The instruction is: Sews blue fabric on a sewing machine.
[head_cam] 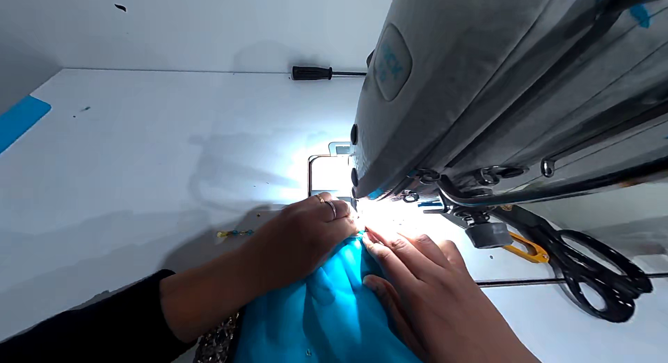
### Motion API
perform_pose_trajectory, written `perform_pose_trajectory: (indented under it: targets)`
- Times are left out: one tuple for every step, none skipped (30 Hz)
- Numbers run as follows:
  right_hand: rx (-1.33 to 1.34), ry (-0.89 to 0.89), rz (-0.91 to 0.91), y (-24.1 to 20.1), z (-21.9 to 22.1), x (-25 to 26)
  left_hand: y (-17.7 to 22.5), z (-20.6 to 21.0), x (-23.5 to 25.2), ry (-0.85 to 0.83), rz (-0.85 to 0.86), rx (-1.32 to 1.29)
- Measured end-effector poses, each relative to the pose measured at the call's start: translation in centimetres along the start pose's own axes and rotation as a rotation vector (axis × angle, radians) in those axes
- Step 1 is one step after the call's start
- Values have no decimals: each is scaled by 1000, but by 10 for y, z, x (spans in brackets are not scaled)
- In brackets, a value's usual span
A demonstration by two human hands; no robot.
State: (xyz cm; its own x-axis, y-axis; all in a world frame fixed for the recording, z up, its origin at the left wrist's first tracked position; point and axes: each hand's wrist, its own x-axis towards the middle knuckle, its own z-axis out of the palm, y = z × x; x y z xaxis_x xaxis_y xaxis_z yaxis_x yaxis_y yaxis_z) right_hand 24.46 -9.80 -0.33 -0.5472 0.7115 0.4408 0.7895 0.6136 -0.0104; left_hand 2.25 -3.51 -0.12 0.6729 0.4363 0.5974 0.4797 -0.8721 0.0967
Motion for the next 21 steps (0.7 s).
perform_pose_trajectory:
  targets:
    - [-1, 1, 5, 0, 1, 0, 0, 0, 1, 8, -2, 1]
    - [-2, 3, 13, -1, 1, 0, -1, 1, 1, 15, -6, 2]
    - [-4, 3, 22, -1, 2, 0, -1, 1, 2, 17, -14, 6]
    - [0, 2, 32, -1, 3, 1, -2, 0, 2, 18, -23, 11]
    - [3, 1, 42, 0, 4, 1, -3, 0, 4, 21, -25, 15]
    - [6, 4, 49, 0, 4, 2, -4, 0, 5, 20, -21, 21]
    - [8, 8, 53, 0, 5, 3, -6, 0, 6, 22, -17, 23]
    - [10, 12, 56, 0, 6, 4, -7, 1, 6, 24, -15, 28]
    - [10, 14, 57, 0, 6, 4, -8, 1, 7, 26, -16, 32]
    - [9, 13, 60, 0, 6, 5, -8, 1, 7, 25, -21, 36]
    - [11, 16, 63, 0, 6, 5, -8, 0, 7, 18, -29, 39]
    - [14, 19, 68, -1, 6, 5, -9, 0, 7, 13, -36, 39]
    - [18, 19, 75, -1, 6, 5, -9, -1, 7, 11, -40, 37]
    - [21, 19, 81, -1, 7, 5, -9, -1, 8, 11, -41, 34]
    - [24, 18, 86, -1, 7, 5, -10, 0, 8, 12, -40, 31]
    - [25, 16, 93, -1, 7, 5, -11, 0, 8, 10, -39, 26]
    - [32, 17, 98, -1, 7, 5, -11, 1, 8, 10, -38, 17]
    - [35, 18, 103, -2, 7, 5, -12, 1, 8, 11, -39, 10]
    - [35, 19, 107, -2, 7, 5, -12, 1, 8, 13, -43, 5]
    - [36, 19, 109, -2, 7, 5, -12, 1, 9, 17, -46, 2]
    - [38, 21, 111, -2, 7, 5, -12, 2, 9, 21, -49, 0]
